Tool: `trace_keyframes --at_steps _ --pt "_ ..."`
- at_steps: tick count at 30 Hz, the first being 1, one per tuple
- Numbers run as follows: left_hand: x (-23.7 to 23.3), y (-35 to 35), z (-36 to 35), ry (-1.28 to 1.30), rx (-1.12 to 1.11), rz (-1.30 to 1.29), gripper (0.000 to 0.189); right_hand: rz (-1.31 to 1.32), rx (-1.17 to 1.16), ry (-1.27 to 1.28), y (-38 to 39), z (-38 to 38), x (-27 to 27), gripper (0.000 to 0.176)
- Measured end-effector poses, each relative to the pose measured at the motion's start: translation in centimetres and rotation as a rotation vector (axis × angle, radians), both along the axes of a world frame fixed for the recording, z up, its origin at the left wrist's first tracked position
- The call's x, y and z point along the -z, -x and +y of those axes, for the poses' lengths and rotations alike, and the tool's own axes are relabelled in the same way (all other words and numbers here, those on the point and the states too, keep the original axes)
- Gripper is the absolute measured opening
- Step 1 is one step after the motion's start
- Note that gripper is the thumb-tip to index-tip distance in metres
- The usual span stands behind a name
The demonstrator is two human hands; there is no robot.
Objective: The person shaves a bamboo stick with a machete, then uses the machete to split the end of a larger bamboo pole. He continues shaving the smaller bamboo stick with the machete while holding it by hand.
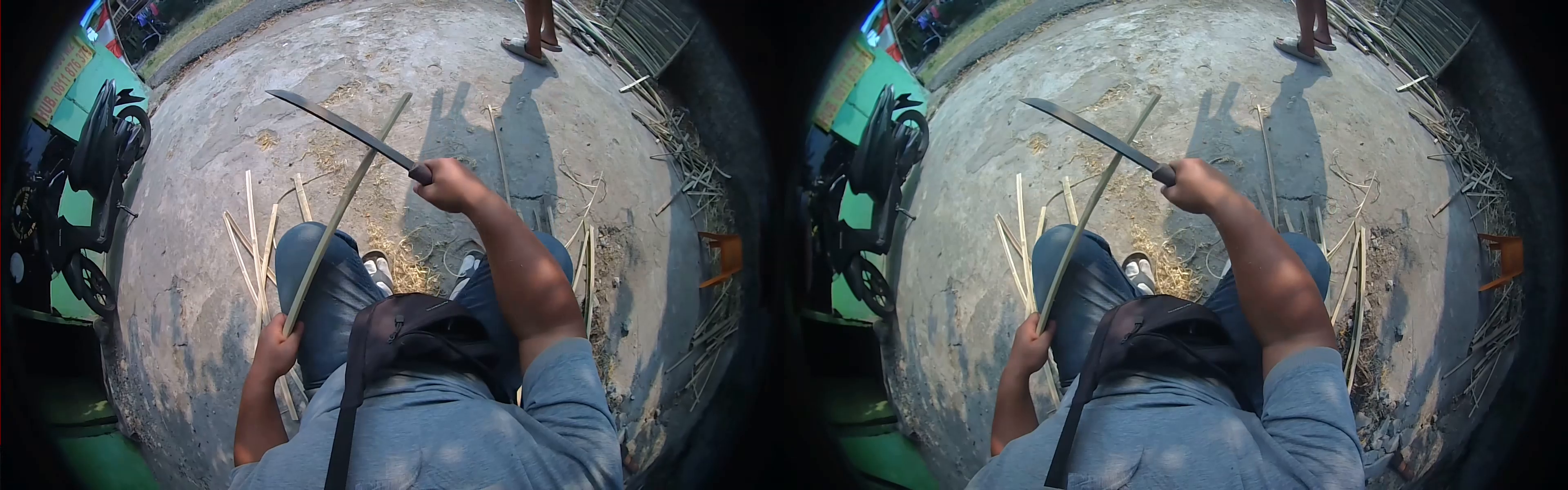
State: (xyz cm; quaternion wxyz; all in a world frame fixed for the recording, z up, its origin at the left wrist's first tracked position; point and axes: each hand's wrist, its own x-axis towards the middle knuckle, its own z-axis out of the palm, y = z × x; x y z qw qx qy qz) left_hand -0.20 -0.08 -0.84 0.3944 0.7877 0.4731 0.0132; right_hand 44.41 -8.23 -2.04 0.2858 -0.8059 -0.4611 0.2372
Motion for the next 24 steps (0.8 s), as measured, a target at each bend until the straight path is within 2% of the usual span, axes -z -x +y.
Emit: trace_keyframes --at_steps 3,4,8,12,16,19,24 --pt "0.5 0.3 0.4 0.015 0.009 -0.012 0.026 0.046 -0.103 0.014 0.8 -0.7 -0.1 0.028" --pt "0.9 0.4 0.6 0.024 0.007 -0.015 0.026 -0.074 -0.208 -0.007 1.7 -1.0 -0.6 0.027" --pt "0.6 -0.1 0.1 -0.011 -0.012 0.008 0.027 -0.255 -0.471 0.057 6.0 -1.1 -2.7 0.020" --pt "-0.4 -0.6 -0.9 -0.105 -0.025 0.104 0.028 -0.218 -0.436 0.067 3.8 -0.4 -1.2 0.021" --pt "-0.7 -0.9 -1.1 -0.119 -0.041 0.113 0.029 0.055 -0.072 0.024 -0.5 0.1 0.4 0.028" --pt "-0.8 -0.8 -1.0 -0.158 -0.015 0.122 0.029 0.091 -0.054 0.008 -0.7 -0.4 0.5 0.030" --pt "-0.6 -1.1 -1.3 -0.166 -0.021 0.123 0.029 -0.048 -0.350 0.085 3.7 -1.3 -1.9 0.023"
